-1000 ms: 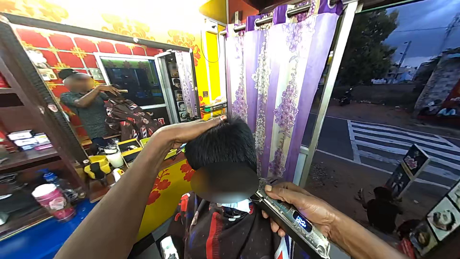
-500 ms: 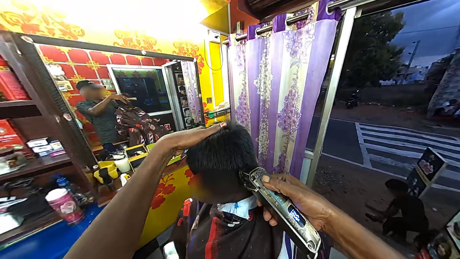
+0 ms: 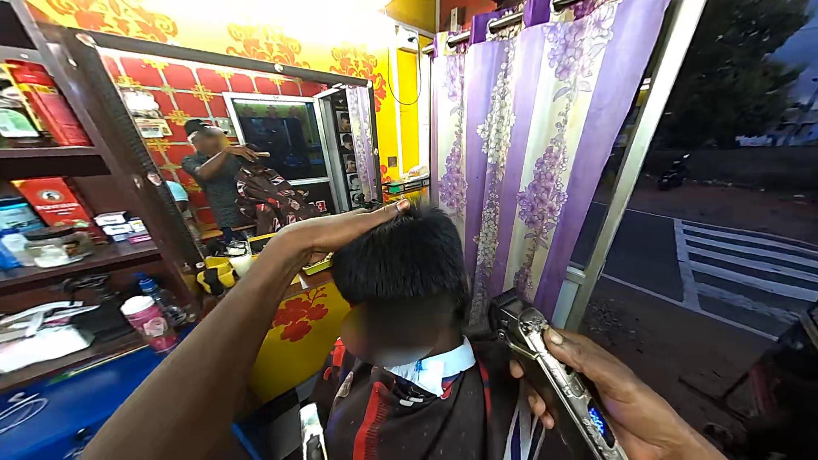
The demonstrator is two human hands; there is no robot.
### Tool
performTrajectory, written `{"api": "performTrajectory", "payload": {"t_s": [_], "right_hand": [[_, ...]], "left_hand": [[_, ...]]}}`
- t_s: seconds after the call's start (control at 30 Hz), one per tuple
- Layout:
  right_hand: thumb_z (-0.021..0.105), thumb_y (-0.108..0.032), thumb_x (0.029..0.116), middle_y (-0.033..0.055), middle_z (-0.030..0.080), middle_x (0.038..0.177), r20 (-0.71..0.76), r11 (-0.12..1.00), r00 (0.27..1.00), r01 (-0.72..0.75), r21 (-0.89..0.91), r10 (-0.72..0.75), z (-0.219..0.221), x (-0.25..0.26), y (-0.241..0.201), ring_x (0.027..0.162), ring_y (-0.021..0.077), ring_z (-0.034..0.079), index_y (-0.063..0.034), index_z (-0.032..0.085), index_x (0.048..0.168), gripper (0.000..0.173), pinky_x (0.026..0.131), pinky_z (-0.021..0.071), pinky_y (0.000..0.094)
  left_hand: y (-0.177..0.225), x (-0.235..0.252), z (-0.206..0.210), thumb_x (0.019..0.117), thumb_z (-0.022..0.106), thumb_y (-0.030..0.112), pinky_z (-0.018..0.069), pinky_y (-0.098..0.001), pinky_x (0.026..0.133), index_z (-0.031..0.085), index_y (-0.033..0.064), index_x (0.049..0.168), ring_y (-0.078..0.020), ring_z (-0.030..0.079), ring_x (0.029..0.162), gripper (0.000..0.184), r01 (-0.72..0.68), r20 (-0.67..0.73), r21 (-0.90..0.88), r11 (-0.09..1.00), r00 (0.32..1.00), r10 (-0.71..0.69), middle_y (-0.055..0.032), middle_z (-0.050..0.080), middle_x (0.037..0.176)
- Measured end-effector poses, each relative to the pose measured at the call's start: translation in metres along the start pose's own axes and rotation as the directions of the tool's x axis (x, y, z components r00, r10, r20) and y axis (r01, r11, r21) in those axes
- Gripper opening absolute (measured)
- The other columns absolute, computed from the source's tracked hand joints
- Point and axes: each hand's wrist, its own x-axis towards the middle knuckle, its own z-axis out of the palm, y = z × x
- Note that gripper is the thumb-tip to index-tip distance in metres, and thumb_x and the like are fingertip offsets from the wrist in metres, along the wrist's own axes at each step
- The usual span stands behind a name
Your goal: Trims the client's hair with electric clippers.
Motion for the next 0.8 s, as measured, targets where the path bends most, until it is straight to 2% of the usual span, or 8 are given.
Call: {"api": "performTrajectory", "payload": {"t_s": [0.13,0.2,0.27,0.33,0.43,0.53,0.63,0.8], "right_hand": [[0.067,-0.048,0.0965,0.0113,0.071,0.105,0.026,0.967,0.993,-0.103,-0.233,0.112,-0.046,0.005,-0.026,0.078,0.0192,0.073,-0.0125,0.065,0.119,0.042,0.067,0.0640,0.0328],[0.068,-0.048,0.0959,0.0098,0.072,0.104,0.099,0.951,0.984,-0.112,-0.287,0.146,-0.073,0.011,-0.029,0.078,0.0194,0.073,-0.0127,0.063,0.122,0.044,0.067,0.0645,0.0339],[0.069,-0.047,0.0958,0.0093,0.072,0.102,0.159,0.941,0.973,-0.111,-0.320,0.169,-0.099,0.015,-0.027,0.075,0.0200,0.073,-0.0123,0.063,0.123,0.044,0.066,0.0643,0.0346],[0.068,-0.043,0.0967,0.0081,0.073,0.102,0.206,0.934,0.960,-0.110,-0.341,0.188,-0.120,0.015,-0.024,0.075,0.0199,0.073,-0.0121,0.061,0.125,0.043,0.066,0.0646,0.0355],[0.068,-0.040,0.0972,0.0084,0.072,0.104,0.262,0.927,0.938,-0.123,-0.355,0.225,-0.145,0.023,-0.028,0.076,0.0209,0.073,-0.0107,0.060,0.128,0.043,0.067,0.0645,0.0376],[0.070,-0.046,0.0943,0.0082,0.072,0.103,0.316,0.928,0.917,-0.126,-0.350,0.243,-0.158,0.036,-0.032,0.075,0.0201,0.073,-0.0122,0.062,0.127,0.047,0.066,0.0644,0.0359],[0.070,-0.046,0.0944,0.0095,0.072,0.103,0.364,0.945,0.899,-0.133,-0.300,0.242,-0.161,0.047,-0.032,0.075,0.0203,0.073,-0.0120,0.062,0.126,0.047,0.065,0.0644,0.0351],[0.068,-0.046,0.0964,0.0103,0.072,0.106,0.400,0.945,0.873,-0.176,-0.277,0.280,-0.152,0.055,-0.037,0.079,0.0218,0.074,-0.0107,0.060,0.128,0.048,0.069,0.0648,0.0363]], "left_hand": [[0.011,-0.003,0.008,0.1023,0.027,0.067,0.0555,-0.0405,0.089,0.062,0.0167,0.129,-0.0143,0.067,0.102,0.067,0.102,-0.107,0.020,0.995,0.989,-0.100,-0.0035,0.069,0.110],[0.011,-0.001,0.010,0.1043,0.030,0.062,0.0554,-0.0413,0.090,0.063,0.0136,0.128,-0.0145,0.067,0.102,0.063,0.075,-0.249,0.143,0.987,0.968,-0.037,-0.0047,0.069,0.110],[0.006,-0.004,0.010,0.1080,0.042,0.046,0.0515,-0.0499,0.095,0.068,0.0099,0.126,-0.0211,0.066,0.105,0.047,0.004,-0.461,0.406,0.914,0.865,0.201,-0.0091,0.070,0.114],[0.010,-0.018,0.017,0.1089,0.046,0.029,0.0547,-0.0586,0.089,0.065,0.0073,0.130,-0.0304,0.070,0.099,0.036,0.052,-0.561,0.672,0.738,0.686,0.463,-0.0151,0.070,0.117],[0.046,-0.048,0.049,0.1091,0.043,0.023,0.0575,-0.0363,0.072,0.057,0.0075,0.135,-0.0140,0.067,0.081,0.033,0.058,-0.581,0.748,0.662,0.540,0.609,-0.0074,0.069,0.104],[0.070,-0.068,0.095,0.1078,0.047,0.026,0.0590,-0.0301,0.065,0.035,0.0076,0.148,-0.0094,0.065,0.070,0.046,0.086,-0.540,0.742,0.665,0.664,0.517,-0.0016,0.068,0.091],[0.067,-0.083,0.128,0.1058,0.044,0.038,0.0543,-0.0437,0.052,0.057,0.0116,0.129,-0.0164,0.061,0.057,0.037,0.240,-0.508,0.802,0.546,0.755,0.415,0.0022,0.063,0.073],[0.043,-0.106,0.180,0.1032,0.043,0.036,0.0482,-0.0395,0.044,0.068,0.0210,0.101,-0.0164,0.057,0.051,0.029,0.318,-0.452,0.879,0.355,0.792,0.411,0.0050,0.057,0.065]]}}
